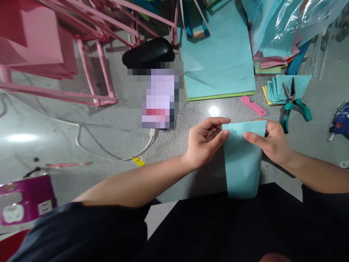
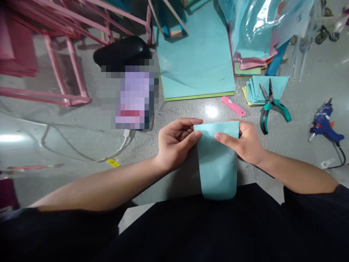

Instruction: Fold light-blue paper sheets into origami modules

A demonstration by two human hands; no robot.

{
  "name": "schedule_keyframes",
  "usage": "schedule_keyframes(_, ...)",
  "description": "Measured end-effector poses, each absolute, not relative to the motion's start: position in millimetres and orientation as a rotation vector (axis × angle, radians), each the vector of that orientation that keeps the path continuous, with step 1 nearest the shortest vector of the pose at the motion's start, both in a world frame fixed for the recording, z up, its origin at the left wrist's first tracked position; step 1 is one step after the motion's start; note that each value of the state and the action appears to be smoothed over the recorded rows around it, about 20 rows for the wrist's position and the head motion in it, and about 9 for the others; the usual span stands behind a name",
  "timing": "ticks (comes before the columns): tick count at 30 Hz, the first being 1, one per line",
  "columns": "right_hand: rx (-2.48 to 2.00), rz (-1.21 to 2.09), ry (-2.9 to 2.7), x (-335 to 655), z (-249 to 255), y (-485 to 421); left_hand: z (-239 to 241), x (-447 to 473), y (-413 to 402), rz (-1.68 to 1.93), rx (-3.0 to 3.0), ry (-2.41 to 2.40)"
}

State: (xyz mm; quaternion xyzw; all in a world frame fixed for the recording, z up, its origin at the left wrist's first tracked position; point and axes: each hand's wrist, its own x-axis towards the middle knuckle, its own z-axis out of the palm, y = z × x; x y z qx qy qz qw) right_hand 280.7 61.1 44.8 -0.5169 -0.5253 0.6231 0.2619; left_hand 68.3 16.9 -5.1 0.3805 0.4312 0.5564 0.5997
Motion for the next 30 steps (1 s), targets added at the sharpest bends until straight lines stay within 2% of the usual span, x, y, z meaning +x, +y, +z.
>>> schedule_keyframes(10,-1.488,1.601,-1.431,278,47,56,-8,68,16,1.376,1.039,1.143)
schedule_keyframes(23,-1.434,1.582,-1.402,277,44,55,-1,69,15,1.245,1.233,1.285)
schedule_keyframes(30,-1.313,1.392,-1.427,280,33,64,0,67,15,1.254,1.259,1.356)
